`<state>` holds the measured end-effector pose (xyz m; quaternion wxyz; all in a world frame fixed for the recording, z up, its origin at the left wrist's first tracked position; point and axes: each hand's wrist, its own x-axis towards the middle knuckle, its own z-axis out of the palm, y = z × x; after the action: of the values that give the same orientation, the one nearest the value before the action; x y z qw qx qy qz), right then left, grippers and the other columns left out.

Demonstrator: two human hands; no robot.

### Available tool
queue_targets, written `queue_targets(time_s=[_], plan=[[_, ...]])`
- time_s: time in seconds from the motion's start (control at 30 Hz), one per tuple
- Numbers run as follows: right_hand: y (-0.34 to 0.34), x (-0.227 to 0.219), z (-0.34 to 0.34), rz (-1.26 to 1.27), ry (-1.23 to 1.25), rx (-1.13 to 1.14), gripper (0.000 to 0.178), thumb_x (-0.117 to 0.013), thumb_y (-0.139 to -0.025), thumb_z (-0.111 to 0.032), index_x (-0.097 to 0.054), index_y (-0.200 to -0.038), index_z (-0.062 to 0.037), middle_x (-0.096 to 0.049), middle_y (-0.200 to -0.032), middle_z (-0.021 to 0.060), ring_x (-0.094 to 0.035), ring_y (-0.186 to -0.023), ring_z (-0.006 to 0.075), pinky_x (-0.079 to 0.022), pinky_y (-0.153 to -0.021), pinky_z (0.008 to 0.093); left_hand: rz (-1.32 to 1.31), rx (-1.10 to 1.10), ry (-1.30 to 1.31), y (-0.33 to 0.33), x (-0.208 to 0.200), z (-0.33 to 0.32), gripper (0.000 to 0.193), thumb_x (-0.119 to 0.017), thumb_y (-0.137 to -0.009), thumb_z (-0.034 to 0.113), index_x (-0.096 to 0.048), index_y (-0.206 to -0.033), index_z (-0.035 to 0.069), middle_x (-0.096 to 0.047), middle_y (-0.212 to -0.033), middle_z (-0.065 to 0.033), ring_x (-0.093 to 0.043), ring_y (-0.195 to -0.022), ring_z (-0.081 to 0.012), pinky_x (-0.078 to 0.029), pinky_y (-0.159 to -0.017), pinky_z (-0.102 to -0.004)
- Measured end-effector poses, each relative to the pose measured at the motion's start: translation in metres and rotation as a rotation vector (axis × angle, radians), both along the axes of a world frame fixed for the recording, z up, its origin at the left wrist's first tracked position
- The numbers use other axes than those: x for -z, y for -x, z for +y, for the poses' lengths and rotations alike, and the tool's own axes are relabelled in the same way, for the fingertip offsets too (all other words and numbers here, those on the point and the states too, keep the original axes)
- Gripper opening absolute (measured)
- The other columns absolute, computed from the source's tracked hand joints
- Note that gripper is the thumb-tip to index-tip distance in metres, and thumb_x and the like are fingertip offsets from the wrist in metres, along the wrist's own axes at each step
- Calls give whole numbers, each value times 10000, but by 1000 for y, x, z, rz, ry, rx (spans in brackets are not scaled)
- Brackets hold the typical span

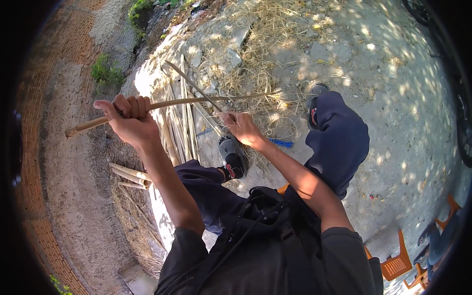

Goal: The person scrapes and shaves a bamboo strip using a machete, then bends the strip and pulls splinters from it by hand.

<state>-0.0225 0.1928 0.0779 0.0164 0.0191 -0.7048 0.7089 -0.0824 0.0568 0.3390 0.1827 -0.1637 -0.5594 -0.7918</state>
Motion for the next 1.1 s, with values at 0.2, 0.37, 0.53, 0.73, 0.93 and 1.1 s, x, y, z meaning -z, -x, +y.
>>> queue_targets(time_s=[0.2, 0.37, 0.53, 0.73, 0.93, 1.1], plan=[[0, -6, -12, -5, -63, 79, 635, -513, -1069, -534, -656, -936, 70, -475, -608, 147, -406, -611, 204, -414, -600, 446, 40, -40, -4, -3, -2, -14, 652, -383, -1107, 577, -202, -629, 171, -102, -558, 62, -46, -514, -100, -82, -487, -331], [5, -7, -5, 21, -14, 78, 651, -509, -1066, -536, -647, -893, 76, -457, -599, 135, -387, -611, 197, -408, -597, 438, 71, 94, 135, 3, 1, -25, 593, -485, -1067, 594, -388, -705, 134, -263, -622, 10, -261, -570, -119, -278, -557, -317], [7, -19, 9, -52, -1, 39, 642, -508, -1064, -527, -642, -866, 69, -431, -585, 115, -366, -605, 176, -390, -575, 415, 251, -16, 255, 14, 37, -22, 852, -725, -927, 566, -378, -1481, 19, -549, -1336, -209, -510, -1365, -366, -428, -1168, -557], [8, -5, 7, -53, -61, 41, 685, -495, -1055, -586, -669, -870, 51, -418, -570, 82, -390, -588, 154, -368, -557, 413, 4, 115, 116, 27, 105, -13, 602, -784, -935, 365, -478, -1323, 22, -605, -1151, -137, -630, -1140, -297, -492, -1075, -484], [4, -18, 9, -79, -93, -20, 607, -638, -986, -540, -615, -810, 40, -448, -581, 105, -424, -565, 186, -386, -551, 416, -274, 129, 50, 32, 105, 8, 653, -313, -1079, 674, -312, -721, 128, -226, -618, 26, -245, -528, -133, -290, -564, -321], [5, -29, -5, -9, -199, 58, 373, -729, -886, -294, -585, -791, 37, -493, -587, 141, -461, -557, 244, -442, -585, 431, -230, 77, 133, 40, 112, 7, 722, -273, -1058, 727, -154, -633, 156, -94, -609, 45, -111, -546, -125, -109, -544, -347]])
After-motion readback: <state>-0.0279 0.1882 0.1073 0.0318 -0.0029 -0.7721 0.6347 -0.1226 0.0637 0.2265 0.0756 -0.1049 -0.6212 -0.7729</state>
